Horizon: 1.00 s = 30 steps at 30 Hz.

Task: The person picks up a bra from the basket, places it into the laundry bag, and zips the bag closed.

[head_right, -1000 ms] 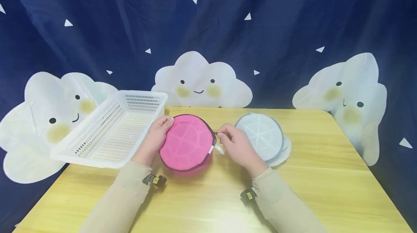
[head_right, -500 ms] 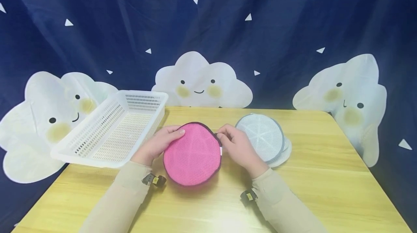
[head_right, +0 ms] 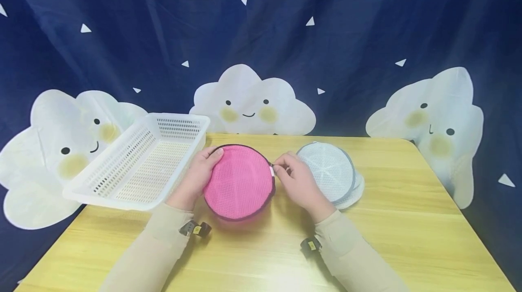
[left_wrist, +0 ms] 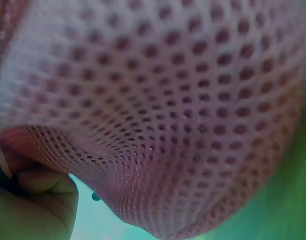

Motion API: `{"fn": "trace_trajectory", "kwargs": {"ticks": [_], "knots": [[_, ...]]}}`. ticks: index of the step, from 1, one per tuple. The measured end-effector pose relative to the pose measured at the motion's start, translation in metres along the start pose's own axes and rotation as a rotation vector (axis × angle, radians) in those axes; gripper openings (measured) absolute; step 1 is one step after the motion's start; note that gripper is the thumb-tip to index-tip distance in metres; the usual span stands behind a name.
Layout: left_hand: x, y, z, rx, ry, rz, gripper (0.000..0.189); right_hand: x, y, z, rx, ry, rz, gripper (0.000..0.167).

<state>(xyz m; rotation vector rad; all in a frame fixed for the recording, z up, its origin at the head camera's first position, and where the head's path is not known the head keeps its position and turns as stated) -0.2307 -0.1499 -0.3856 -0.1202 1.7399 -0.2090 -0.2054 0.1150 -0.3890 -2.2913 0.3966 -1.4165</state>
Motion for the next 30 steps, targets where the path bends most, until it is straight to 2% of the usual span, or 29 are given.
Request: {"fn": "trace_trajectory", "kwargs": {"ticks": [4,9,13,17,22,27,30], "knots": [[0.001,-0.004,0.001,-0.077,0.012,0.005,0.032,0.001,0.001,0.000,0.009,0.015,-0.015,0.010],[0.002,-0.004,-0.001,-0.095,0.010,0.058,0.035,0.000,0.003,0.000,0.043,0.071,-0.074,0.011],[0.007,-0.006,-0.005,-0.122,-0.012,0.136,0.038,-0.002,0.007,0.001,0.105,0.079,-0.106,0.012],[0.010,-0.004,-0.007,-0.087,-0.013,0.191,0.038,-0.002,0.008,0.002,0.137,0.088,-0.116,0.011],[0.007,0.003,-0.006,-0.015,-0.006,0.145,0.032,0.000,0.003,0.003,0.062,0.106,-0.134,0.009],[0.006,0.007,-0.005,-0.007,-0.005,0.105,0.028,0.002,0.001,0.001,-0.001,0.117,-0.198,0.031],[0.008,0.007,-0.005,0.002,-0.010,0.072,0.032,0.002,0.002,-0.001,-0.007,0.112,-0.188,0.036]]}}
Point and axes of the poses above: each hand's wrist, its own z-axis away from the middle knuckle, its own y-axis out of the palm, x = y × z, the point moved 4 cm from there along -z, towards the middle knuckle, and after that the axes turned 5 degrees about y, right-handed, at the moved point
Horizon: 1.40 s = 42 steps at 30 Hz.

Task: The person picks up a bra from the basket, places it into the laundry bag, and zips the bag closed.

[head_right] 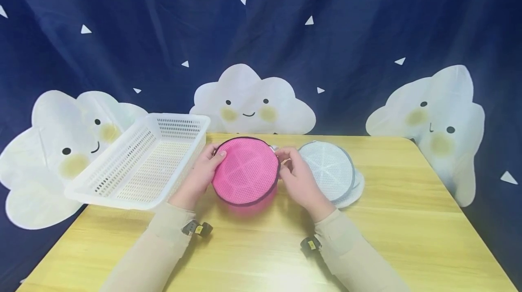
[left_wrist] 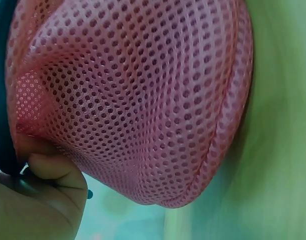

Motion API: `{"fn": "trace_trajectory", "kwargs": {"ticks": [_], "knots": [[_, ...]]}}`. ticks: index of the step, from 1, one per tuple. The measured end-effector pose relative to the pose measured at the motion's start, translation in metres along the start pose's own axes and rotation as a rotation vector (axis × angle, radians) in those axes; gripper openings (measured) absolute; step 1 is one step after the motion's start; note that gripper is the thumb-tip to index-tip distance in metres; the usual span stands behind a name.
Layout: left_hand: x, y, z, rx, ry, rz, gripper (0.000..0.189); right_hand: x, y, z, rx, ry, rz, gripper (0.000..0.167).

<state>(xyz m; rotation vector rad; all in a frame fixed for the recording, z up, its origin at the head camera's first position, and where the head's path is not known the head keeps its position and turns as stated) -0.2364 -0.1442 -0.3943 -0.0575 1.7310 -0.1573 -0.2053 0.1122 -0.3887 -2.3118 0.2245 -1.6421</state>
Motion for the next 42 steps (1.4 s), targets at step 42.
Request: {"fn": "trace_trajectory", "kwargs": {"ticks": [42], "knots": [[0.003,0.001,0.001,0.090,-0.020,-0.252,0.029,-0.012,0.007,0.004,0.027,-0.091,0.112,0.026]]}}
Point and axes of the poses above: each hand's wrist, its own z-axis away from the middle knuckle, its own y-axis out of the palm, x = y × z, the point moved 4 cm from there along -z, towards the middle knuckle, and after that the axes turned 5 degrees about y, right-handed, at the moved point
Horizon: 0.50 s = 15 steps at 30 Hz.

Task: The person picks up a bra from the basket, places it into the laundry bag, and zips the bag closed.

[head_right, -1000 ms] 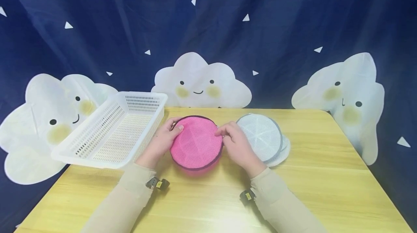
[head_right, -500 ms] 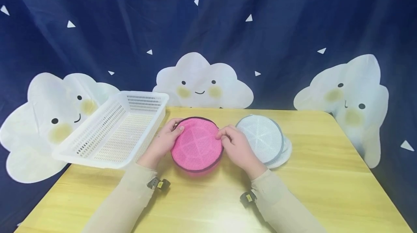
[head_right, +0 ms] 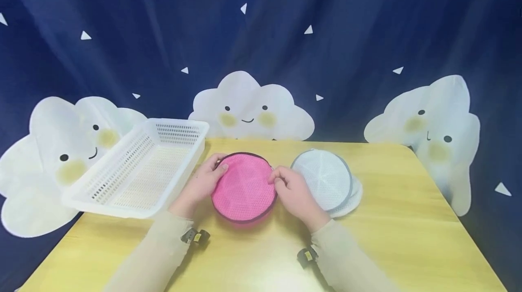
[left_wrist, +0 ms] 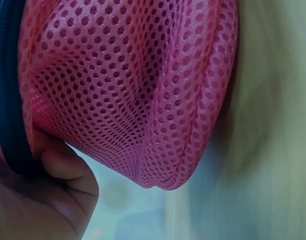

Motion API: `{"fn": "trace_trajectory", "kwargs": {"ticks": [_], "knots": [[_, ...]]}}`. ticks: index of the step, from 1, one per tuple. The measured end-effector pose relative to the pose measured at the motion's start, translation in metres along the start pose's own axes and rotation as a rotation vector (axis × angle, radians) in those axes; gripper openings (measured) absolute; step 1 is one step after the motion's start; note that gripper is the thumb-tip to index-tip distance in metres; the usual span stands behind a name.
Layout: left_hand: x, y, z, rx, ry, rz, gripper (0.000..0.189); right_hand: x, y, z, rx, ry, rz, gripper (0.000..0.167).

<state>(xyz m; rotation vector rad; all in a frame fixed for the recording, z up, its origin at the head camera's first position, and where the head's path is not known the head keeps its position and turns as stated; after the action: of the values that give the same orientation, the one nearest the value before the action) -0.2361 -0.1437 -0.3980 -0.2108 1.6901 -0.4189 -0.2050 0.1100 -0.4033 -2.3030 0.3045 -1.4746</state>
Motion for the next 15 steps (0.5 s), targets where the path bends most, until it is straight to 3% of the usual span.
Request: {"fn": "trace_trajectory", "kwargs": {"ticks": [4,9,15], "knots": [[0.004,0.005,0.003,0.000,0.011,-0.007,0.031,0.002,-0.001,0.006,-0.013,-0.008,-0.002,0.028],[-0.001,0.005,-0.007,-0.021,0.044,0.016,0.032,0.006,-0.006,0.000,-0.008,-0.037,0.009,0.031],[0.002,0.006,-0.011,0.003,0.018,0.025,0.033,0.002,-0.009,-0.001,-0.001,-0.026,0.017,0.032]]}}
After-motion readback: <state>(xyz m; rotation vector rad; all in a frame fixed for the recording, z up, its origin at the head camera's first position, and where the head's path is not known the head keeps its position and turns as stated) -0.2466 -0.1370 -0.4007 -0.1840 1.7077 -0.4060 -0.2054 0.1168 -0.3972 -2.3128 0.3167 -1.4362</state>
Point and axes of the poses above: each hand's wrist, its own z-axis away from the middle knuckle, its own y-axis out of the palm, x = y × z, the point moved 4 cm from there along -z, towards the middle knuckle, and after that the axes turned 5 degrees about y, right-handed, at the moved point
